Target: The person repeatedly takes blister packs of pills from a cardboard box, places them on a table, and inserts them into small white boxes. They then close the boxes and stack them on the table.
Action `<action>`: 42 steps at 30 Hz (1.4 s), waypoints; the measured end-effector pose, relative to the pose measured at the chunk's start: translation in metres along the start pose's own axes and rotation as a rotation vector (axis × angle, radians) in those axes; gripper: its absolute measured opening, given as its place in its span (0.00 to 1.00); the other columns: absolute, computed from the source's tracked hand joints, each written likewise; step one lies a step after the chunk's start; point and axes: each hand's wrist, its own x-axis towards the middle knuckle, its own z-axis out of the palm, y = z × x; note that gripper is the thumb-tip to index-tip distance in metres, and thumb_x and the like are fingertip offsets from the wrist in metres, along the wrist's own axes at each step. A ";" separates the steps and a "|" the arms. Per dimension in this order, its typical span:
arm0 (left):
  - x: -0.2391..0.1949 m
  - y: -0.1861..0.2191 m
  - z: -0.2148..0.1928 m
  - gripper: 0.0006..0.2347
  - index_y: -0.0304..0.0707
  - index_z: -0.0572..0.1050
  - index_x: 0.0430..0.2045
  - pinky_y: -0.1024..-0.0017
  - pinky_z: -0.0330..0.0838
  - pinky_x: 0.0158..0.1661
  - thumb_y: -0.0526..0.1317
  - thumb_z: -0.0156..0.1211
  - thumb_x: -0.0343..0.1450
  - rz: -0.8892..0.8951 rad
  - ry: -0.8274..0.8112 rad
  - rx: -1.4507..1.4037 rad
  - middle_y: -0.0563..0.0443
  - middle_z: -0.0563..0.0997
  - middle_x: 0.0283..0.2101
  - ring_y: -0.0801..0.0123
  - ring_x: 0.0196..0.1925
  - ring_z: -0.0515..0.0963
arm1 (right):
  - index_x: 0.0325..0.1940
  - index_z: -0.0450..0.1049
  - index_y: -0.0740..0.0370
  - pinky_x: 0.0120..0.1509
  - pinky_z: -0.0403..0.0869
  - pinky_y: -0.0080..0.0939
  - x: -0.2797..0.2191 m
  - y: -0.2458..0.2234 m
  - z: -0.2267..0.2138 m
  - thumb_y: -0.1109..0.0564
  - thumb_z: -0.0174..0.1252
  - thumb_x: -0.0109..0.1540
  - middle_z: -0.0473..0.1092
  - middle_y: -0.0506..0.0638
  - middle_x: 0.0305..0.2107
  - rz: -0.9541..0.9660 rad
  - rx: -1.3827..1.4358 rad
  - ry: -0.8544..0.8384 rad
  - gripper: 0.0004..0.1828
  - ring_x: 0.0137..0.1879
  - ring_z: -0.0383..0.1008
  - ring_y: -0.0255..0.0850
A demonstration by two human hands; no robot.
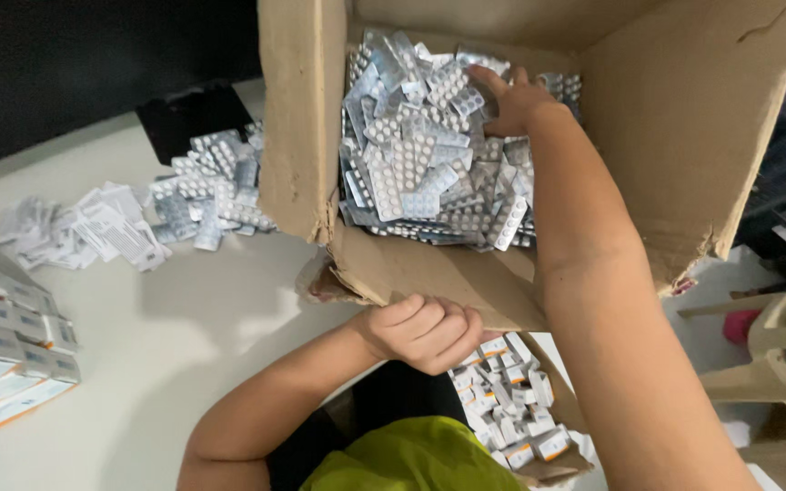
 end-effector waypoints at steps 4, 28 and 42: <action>-0.004 0.004 0.001 0.13 0.44 0.75 0.24 0.81 0.57 0.31 0.47 0.62 0.78 -0.010 0.008 -0.008 0.62 0.65 0.23 0.78 0.27 0.68 | 0.77 0.38 0.16 0.74 0.59 0.69 0.001 -0.006 0.009 0.42 0.66 0.57 0.39 0.67 0.75 0.000 -0.046 0.074 0.54 0.76 0.41 0.79; -0.007 0.006 0.008 0.09 0.47 0.74 0.28 0.81 0.58 0.31 0.43 0.56 0.78 -0.043 -0.059 0.034 0.63 0.66 0.26 0.79 0.29 0.67 | 0.50 0.74 0.57 0.53 0.75 0.43 0.060 0.080 0.009 0.79 0.51 0.54 0.74 0.49 0.57 -0.326 0.686 0.269 0.27 0.58 0.74 0.39; 0.005 -0.012 0.001 0.04 0.43 0.76 0.40 0.77 0.63 0.36 0.38 0.57 0.74 -0.102 -0.212 0.047 0.59 0.71 0.33 0.75 0.33 0.70 | 0.53 0.76 0.63 0.57 0.76 0.39 -0.019 0.024 -0.138 0.63 0.60 0.67 0.77 0.51 0.44 -0.891 0.491 0.045 0.10 0.51 0.77 0.37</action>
